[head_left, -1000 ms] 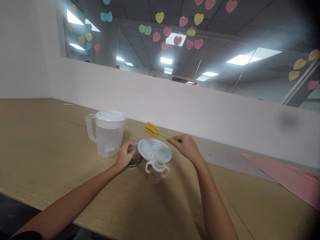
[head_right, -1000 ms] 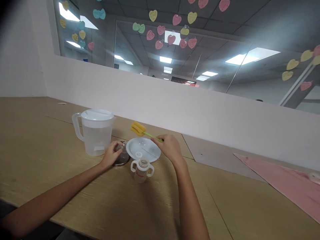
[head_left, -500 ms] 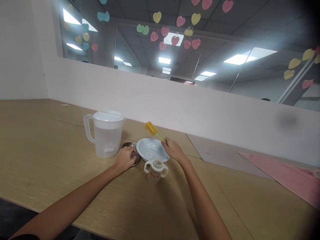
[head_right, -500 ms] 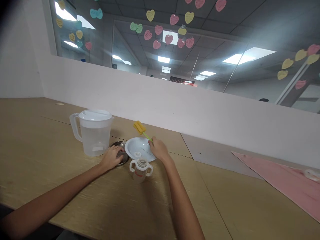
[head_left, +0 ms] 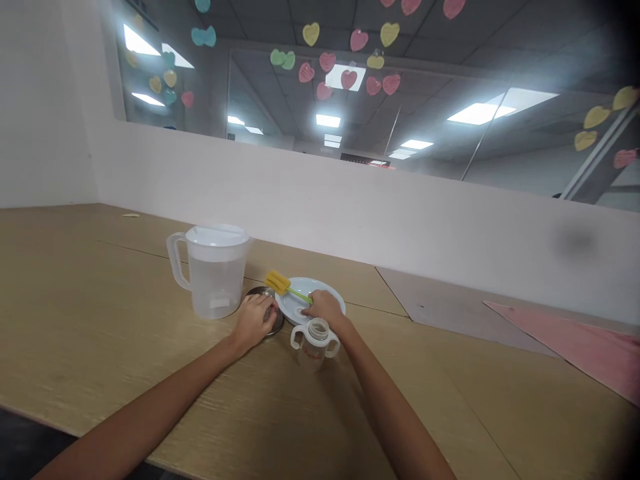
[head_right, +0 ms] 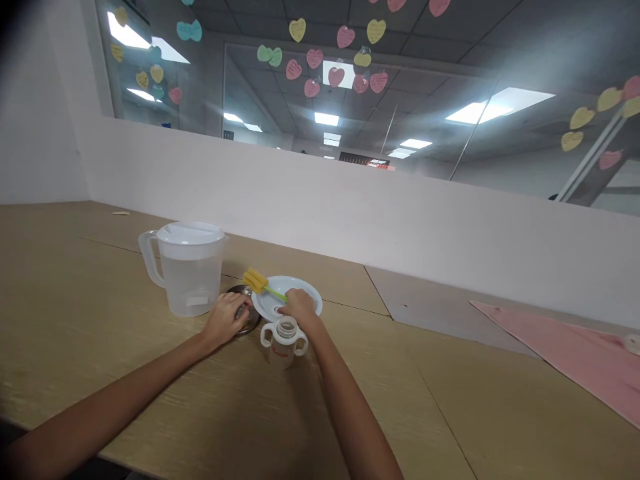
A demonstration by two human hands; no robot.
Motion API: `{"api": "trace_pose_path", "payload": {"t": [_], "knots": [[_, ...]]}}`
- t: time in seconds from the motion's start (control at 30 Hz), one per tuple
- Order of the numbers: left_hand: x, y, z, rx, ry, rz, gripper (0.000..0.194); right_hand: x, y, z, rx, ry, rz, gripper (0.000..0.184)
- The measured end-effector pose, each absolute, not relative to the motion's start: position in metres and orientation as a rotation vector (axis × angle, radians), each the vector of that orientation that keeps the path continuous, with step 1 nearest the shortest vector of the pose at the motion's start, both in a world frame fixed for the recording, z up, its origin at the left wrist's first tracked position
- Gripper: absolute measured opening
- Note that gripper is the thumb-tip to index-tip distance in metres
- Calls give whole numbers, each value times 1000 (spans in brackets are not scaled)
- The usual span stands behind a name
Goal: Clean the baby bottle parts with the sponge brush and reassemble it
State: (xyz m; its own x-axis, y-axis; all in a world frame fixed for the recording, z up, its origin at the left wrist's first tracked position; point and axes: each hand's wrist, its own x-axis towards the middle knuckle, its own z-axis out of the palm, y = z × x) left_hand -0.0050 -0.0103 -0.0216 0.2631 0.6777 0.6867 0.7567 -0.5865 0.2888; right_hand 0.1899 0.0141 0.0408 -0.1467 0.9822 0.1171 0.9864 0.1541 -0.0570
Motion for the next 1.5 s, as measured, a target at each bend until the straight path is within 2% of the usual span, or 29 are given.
{"api": "trace_pose_path", "payload": {"t": [0.2,0.43,0.7,0.97,1.13,1.23,1.3,1.4,1.5], "knots": [[-5,-10,-23,-2421,-1347,-1208,14,191,17,32,-1993,-2248,-6,33],[-5,-12,-21,-2435,-1329,-1199,15,201,20,32,-1950,-2242,86,25],[-4,-13,-19,-2433,-1298,-1193,17,198,15,31,-1970,-2163,5,17],[-4,-14,-19,-2443,-1240,-1299,20,199,-3,73,-1963,-1936,-120,15],[-2,-22,-20,-2413,-1111,-1535,40,190,-29,99,-1647,-1815,212,13],[3,-27,-23,-2396,-1010,-1660,54,177,-42,97,-1525,-1829,447,14],[6,-30,-24,-2423,-965,-1713,55,167,-46,91,-1455,-1846,569,15],[9,-32,-25,-2468,-981,-1776,49,159,-48,84,-1434,-1858,589,14],[11,-30,-23,-2446,-1032,-1893,49,159,-47,85,-1450,-1850,431,16]]}}
